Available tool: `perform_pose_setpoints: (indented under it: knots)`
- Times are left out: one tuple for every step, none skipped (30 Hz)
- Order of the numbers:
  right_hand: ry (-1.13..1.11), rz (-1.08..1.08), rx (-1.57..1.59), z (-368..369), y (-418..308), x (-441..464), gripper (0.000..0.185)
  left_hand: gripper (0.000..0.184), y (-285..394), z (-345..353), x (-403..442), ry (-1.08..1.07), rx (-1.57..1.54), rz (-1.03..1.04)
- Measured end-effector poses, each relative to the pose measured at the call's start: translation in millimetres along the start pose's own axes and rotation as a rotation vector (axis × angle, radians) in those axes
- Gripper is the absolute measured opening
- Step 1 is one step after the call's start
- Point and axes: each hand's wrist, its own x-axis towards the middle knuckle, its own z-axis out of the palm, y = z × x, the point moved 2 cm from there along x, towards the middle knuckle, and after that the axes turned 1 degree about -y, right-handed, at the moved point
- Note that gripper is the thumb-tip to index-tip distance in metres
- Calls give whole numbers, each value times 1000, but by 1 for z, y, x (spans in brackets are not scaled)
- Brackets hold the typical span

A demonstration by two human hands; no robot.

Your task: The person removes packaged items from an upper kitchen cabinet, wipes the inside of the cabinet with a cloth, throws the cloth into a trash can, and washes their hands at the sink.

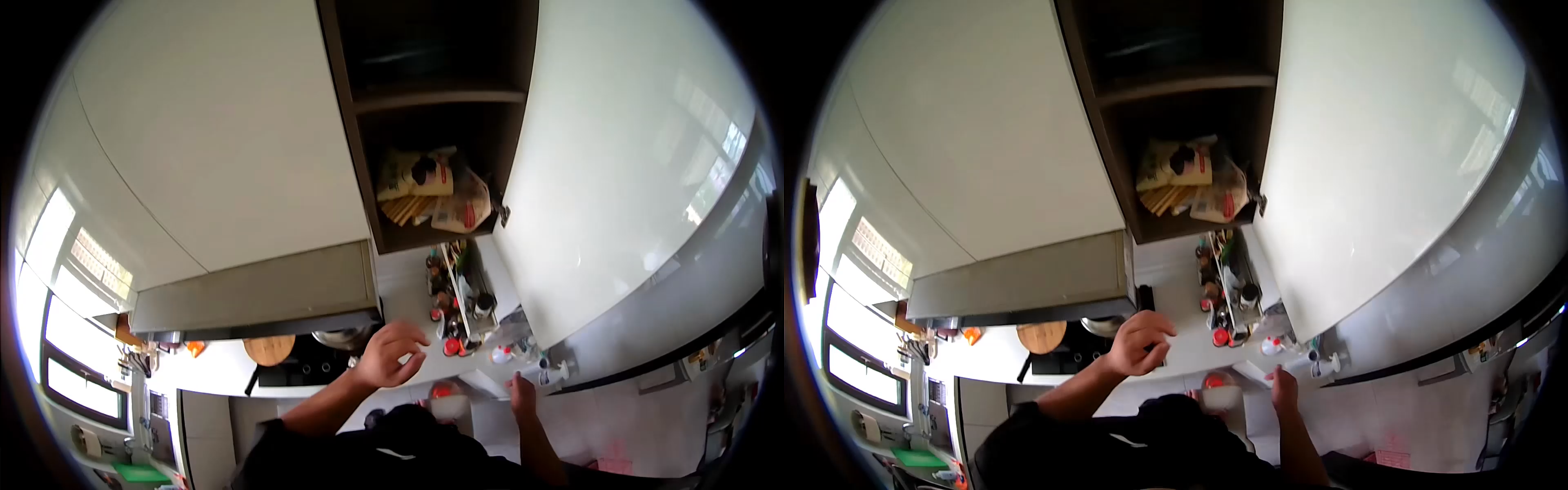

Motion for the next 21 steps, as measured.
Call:
perform_pose_setpoints:
  knots:
    - [14, -4, 1, -3, -39, 27, 35, 7, 5, -16, 5, 54, 33, 83]
    - [-29, 214, 159, -9, -87, 59, 31, 7, 5, -28, 8, 145, 135, 143]
    - [-71, 424, 317, -16, -129, 95, 28, 9, 10, -40, 13, 223, 237, 155]
    - [-22, 298, 354, -25, -163, 130, 29, 10, 5, -49, 13, 268, 313, 130]
    - [23, 176, 391, -34, -198, 163, 31, 11, 1, -56, 10, 311, 388, 100]
    - [50, 218, 567, -46, -242, 199, 27, 11, -2, -60, 10, 316, 391, 113]
    - [137, 39, 650, -59, -285, 236, 20, 13, -6, -64, 10, 343, 448, 55]
    - [197, -137, 595, -72, -315, 275, 11, 14, -11, -66, 9, 371, 506, -1]
    - [340, -396, 506, -80, -345, 318, 12, 14, -14, -65, 8, 374, 510, 9]
    - [337, -446, 403, -100, -382, 354, 15, 14, -17, -61, 6, 379, 548, 16]
    - [434, -562, 346, -110, -409, 395, 20, 15, -19, -56, 3, 381, 586, 22]
    - [539, -658, 204, -117, -428, 437, 24, 15, -19, -52, 2, 365, 620, -5]
    - [557, -734, 9, -123, -442, 475, 33, 15, -19, -50, 2, 360, 625, 0]
    - [565, -689, -144, -120, -450, 510, 37, 15, -18, -49, 3, 354, 644, -8]
    - [570, -647, -296, -114, -455, 539, 40, 15, -19, -48, 6, 354, 666, -16]
    - [575, -652, -289, -110, -452, 558, 40, 15, -19, -47, 7, 363, 673, -29]
    - [524, -646, -429, -106, -448, 573, 41, 15, -17, -48, 8, 363, 680, -24]
    - [470, -638, -571, -108, -453, 573, 42, 15, -17, -48, 10, 365, 690, -50]
    - [475, -642, -570, -113, -456, 572, 42, 14, -16, -47, 12, 369, 698, -76]
    - [382, -541, -532, -120, -455, 570, 39, 14, -16, -47, 13, 377, 702, -69]
    - [285, -443, -493, -126, -457, 561, 37, 14, -17, -45, 13, 383, 717, -71]
